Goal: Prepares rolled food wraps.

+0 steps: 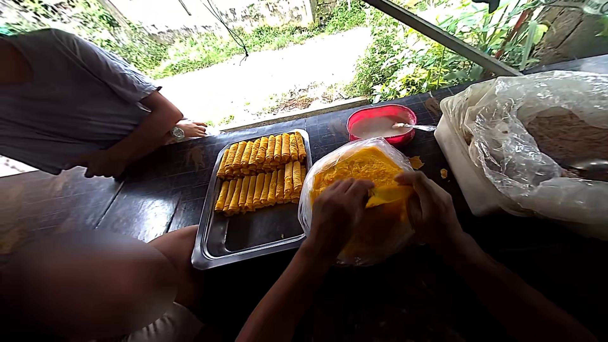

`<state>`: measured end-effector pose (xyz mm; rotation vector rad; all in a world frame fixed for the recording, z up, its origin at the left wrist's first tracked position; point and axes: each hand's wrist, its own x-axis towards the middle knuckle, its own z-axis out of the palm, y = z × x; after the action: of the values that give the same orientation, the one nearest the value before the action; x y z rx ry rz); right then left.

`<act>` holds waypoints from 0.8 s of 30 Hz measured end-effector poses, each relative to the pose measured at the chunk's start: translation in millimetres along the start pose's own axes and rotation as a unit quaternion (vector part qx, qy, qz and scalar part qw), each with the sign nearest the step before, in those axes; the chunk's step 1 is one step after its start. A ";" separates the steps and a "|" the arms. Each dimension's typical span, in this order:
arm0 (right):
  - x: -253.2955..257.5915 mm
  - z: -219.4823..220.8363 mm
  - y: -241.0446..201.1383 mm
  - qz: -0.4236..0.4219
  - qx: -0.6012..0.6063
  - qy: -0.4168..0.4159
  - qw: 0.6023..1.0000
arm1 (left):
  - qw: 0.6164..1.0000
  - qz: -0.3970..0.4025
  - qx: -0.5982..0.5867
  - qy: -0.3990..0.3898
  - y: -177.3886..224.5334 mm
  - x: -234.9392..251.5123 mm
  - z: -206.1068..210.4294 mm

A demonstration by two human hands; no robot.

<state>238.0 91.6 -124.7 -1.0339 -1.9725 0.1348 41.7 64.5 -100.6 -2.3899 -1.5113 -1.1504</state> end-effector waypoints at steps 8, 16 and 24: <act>77.1 7.2 2.8 0.189 0.029 -0.222 0.956 | 0.984 -0.070 -0.052 -0.158 -48.8 62.7 6.1; 60.8 13.3 12.9 0.113 0.005 -0.239 0.964 | 0.970 -0.023 -0.021 -0.242 -54.0 48.4 5.7; 37.9 -3.6 10.0 -0.007 -0.015 -0.143 0.990 | 0.988 0.019 0.016 -0.155 -39.4 32.6 -0.8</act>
<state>236.6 123.9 -102.3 -1.0666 -2.2456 0.2602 16.9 108.3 -91.3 -2.6592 -1.5412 -0.7652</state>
